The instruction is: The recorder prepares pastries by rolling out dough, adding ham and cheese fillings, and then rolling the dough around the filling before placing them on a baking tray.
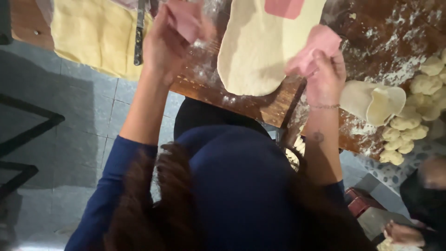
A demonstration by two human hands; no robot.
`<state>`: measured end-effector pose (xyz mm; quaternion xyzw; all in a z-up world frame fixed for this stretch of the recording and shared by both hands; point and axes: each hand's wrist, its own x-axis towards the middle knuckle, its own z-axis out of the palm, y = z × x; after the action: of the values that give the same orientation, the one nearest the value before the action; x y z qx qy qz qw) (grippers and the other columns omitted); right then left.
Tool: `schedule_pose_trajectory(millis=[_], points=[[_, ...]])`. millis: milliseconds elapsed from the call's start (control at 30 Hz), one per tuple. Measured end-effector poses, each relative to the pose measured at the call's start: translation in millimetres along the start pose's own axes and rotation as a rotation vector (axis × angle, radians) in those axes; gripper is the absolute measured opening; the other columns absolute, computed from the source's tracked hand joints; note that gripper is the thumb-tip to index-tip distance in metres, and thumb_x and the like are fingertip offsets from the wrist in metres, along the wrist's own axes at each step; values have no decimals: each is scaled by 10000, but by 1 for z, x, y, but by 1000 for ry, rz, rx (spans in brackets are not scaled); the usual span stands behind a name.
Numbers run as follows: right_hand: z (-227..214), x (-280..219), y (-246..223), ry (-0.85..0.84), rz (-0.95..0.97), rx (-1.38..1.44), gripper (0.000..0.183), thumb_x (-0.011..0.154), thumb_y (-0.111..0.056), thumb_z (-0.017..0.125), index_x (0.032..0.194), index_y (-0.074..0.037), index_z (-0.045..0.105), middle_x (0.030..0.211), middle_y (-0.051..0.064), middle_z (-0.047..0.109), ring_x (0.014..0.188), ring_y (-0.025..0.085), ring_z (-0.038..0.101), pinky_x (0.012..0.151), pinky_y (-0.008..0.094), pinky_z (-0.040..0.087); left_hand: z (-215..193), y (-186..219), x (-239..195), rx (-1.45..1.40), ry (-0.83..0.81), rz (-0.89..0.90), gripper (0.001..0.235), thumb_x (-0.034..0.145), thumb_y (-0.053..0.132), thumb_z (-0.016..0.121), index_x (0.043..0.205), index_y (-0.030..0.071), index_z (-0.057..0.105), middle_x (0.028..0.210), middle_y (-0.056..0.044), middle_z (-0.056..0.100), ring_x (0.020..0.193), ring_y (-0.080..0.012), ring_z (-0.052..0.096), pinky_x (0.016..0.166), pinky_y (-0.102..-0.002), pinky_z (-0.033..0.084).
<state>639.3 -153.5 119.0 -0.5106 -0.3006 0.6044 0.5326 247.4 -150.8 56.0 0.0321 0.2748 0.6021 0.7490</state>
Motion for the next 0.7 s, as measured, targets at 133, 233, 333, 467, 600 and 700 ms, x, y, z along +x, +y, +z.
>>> schedule_pose_trajectory(millis=[133,233,333,467,600,700], points=[[29,-23,-15,-205,87,-20,120,1031,-38,713,1125,21,667,958,93,718,804,154,671,709,276,516,3,14,-17,82,183,-25,468,1054,425,472,1340,70,577,1203,-120,716,1117,-238,696,1021,-418,544],[37,-25,4,-607,112,-62,90,1147,-51,664,1123,30,696,1020,105,724,858,133,678,794,286,559,-4,14,-30,167,139,69,285,1063,228,626,1306,93,565,1123,-119,713,1003,-213,688,908,-414,580],[45,-11,56,-108,495,-348,402,925,-79,656,1308,10,575,1060,105,732,950,208,726,848,330,627,-6,15,-35,196,230,67,223,1022,100,675,1226,34,613,1192,-101,752,1072,-189,743,951,-355,614],[-20,29,127,-12,394,-779,396,949,-109,713,1316,18,638,1108,70,747,961,165,725,820,283,612,-11,5,-43,135,201,76,120,1065,79,708,1143,28,631,1035,-103,725,940,-192,716,880,-350,605],[-41,59,147,-172,150,-466,339,915,-23,723,1227,-7,592,1042,77,712,920,173,704,787,306,583,-6,0,-42,231,278,90,133,983,98,717,1077,51,635,952,-82,743,827,-163,716,742,-318,604],[-48,61,129,-167,120,-544,329,901,-35,723,1214,-33,622,1048,36,706,930,139,691,795,288,577,-8,-13,-48,272,239,99,135,1011,122,732,1002,34,630,847,-70,686,706,-145,633,613,-282,498]])
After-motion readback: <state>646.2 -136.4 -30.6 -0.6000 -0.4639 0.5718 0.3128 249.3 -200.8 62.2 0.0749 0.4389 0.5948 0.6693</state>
